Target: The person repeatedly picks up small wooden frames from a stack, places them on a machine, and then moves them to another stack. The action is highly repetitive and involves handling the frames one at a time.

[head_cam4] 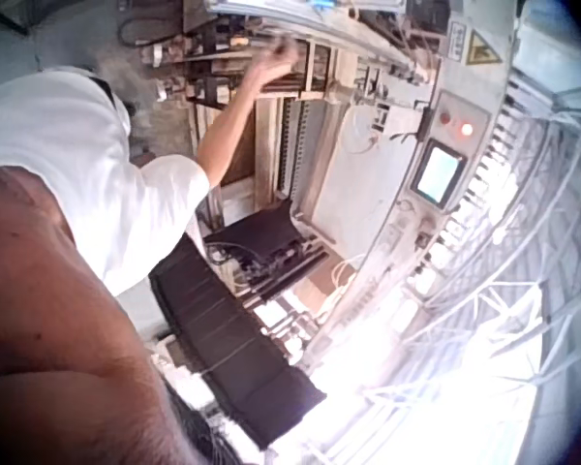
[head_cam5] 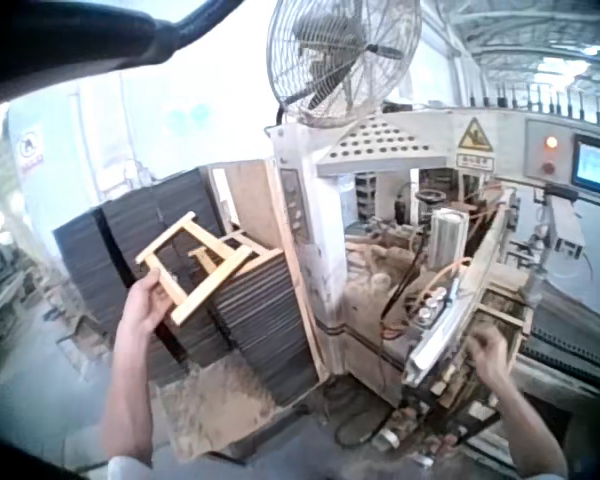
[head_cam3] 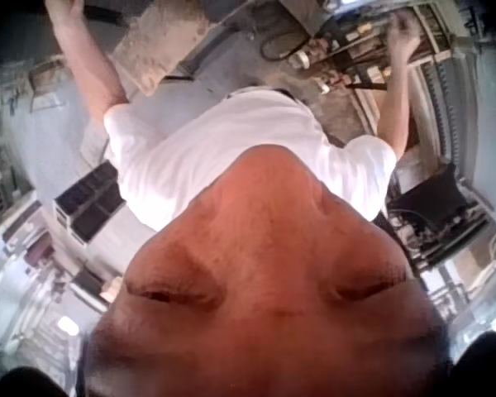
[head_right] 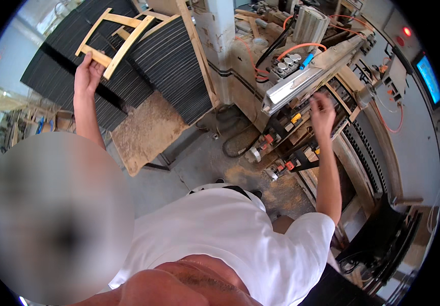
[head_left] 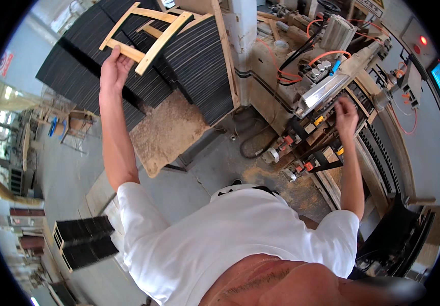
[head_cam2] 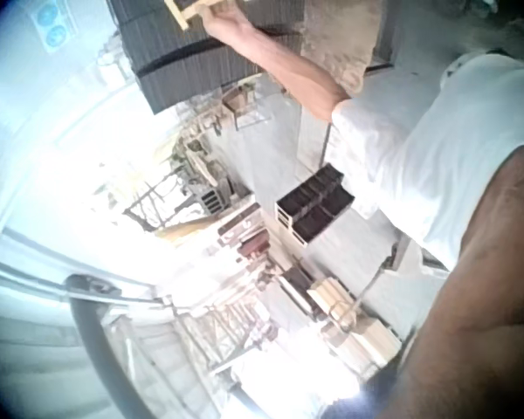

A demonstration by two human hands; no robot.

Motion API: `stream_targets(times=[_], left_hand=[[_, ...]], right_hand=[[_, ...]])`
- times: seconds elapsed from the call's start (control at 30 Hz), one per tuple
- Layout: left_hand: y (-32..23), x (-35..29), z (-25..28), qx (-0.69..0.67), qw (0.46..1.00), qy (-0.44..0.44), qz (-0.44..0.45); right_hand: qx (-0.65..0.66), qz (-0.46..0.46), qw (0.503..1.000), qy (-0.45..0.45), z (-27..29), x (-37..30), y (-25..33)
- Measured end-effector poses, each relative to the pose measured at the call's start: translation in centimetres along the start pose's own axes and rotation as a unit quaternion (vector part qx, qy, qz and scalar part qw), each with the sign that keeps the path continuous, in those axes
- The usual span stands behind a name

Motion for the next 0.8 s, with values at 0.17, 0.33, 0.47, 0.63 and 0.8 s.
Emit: stream_targets(times=[0.17, 0.33, 0.47, 0.63, 0.8], left_hand=[[3.4, 9.1, -2.4, 0.110, 0.988, 0.066, 0.084], [5.3, 9.2, -5.1, 0.331, 0.942, 0.019, 0.041], [2.3, 7.0, -5.9, 0.406, 0.906, -0.040, -0.110], [-0.6, -0.1, -9.2, 0.235, 0.904, -0.050, -0.353], [5.7, -16.3, -12.6, 0.118, 0.920, 0.072, -0.367]], right_hand=[[-0.044, -0.094, 0.992, 0.066, -2.0, -10.2, 2.8], [-0.079, -0.242, 0.965, 0.058, 0.1, -17.9, -2.0], [-0.010, -0.307, 0.952, 0.003, 3.2, -20.5, -3.9], [-0.112, -0.205, 0.970, -0.069, 10.1, -19.1, -1.0], [-0.368, 0.082, 0.926, 0.010, 19.6, -10.2, 13.8]])
Point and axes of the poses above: each hand's wrist, its own x-axis towards the middle knuckle, its own z-axis out of the back of the hand, y = z × x, the point moved 4 cm from there along x, towards the middle knuckle, and after that the axes turned 13 degrees about -y, right-handed, at the moved point
